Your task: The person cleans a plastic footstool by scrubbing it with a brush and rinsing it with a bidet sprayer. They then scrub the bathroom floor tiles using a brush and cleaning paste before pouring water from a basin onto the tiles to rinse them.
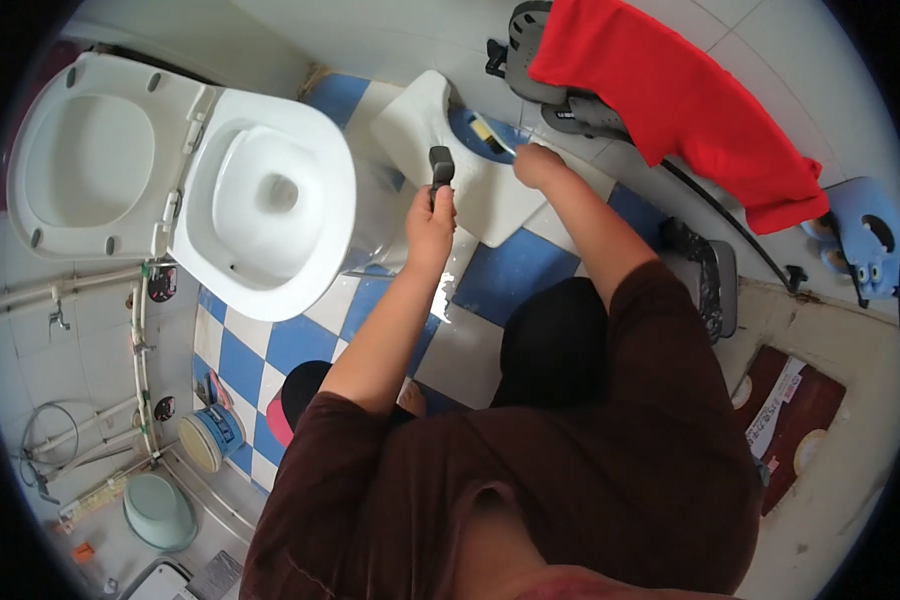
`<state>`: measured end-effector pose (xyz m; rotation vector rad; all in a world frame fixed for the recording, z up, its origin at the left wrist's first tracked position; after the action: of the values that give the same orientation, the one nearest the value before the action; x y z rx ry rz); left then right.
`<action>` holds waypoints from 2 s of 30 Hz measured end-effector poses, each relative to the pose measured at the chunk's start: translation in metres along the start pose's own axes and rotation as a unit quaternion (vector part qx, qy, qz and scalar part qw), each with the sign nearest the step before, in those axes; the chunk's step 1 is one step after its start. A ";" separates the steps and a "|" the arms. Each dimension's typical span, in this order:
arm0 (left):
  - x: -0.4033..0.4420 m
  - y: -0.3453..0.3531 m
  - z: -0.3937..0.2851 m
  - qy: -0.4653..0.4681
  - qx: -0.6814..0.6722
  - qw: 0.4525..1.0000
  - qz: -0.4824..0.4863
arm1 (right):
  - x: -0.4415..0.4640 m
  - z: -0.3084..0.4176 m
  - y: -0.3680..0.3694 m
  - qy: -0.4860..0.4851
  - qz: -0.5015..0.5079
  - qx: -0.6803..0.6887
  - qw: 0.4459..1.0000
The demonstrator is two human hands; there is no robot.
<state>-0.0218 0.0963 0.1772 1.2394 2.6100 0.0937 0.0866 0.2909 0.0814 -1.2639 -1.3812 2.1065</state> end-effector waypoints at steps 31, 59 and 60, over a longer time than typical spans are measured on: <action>0.069 0.023 0.097 -0.091 0.009 0.995 -0.044 | -0.179 -0.083 0.126 0.041 -0.138 0.108 0.984; 0.068 0.002 0.123 -0.272 -0.214 0.935 -0.078 | -0.031 0.084 0.072 -0.063 -0.031 0.711 0.699; 0.069 0.005 0.110 -0.281 -0.287 0.912 -0.089 | -0.033 0.083 0.072 -0.068 -0.014 0.737 0.672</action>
<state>-0.0323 0.1478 0.0580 0.6837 1.9669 0.3777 0.0520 0.1870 0.0483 -0.3076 0.5073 2.2152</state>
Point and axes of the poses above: each hand's wrist, its own x-axis towards the middle knuckle, its own y-axis out of the palm, z = x × y, the point moved 8 cm from there along x, towards the middle knuckle, and after that the axes turned 13 degrees about -x, right-handed, at the moved point
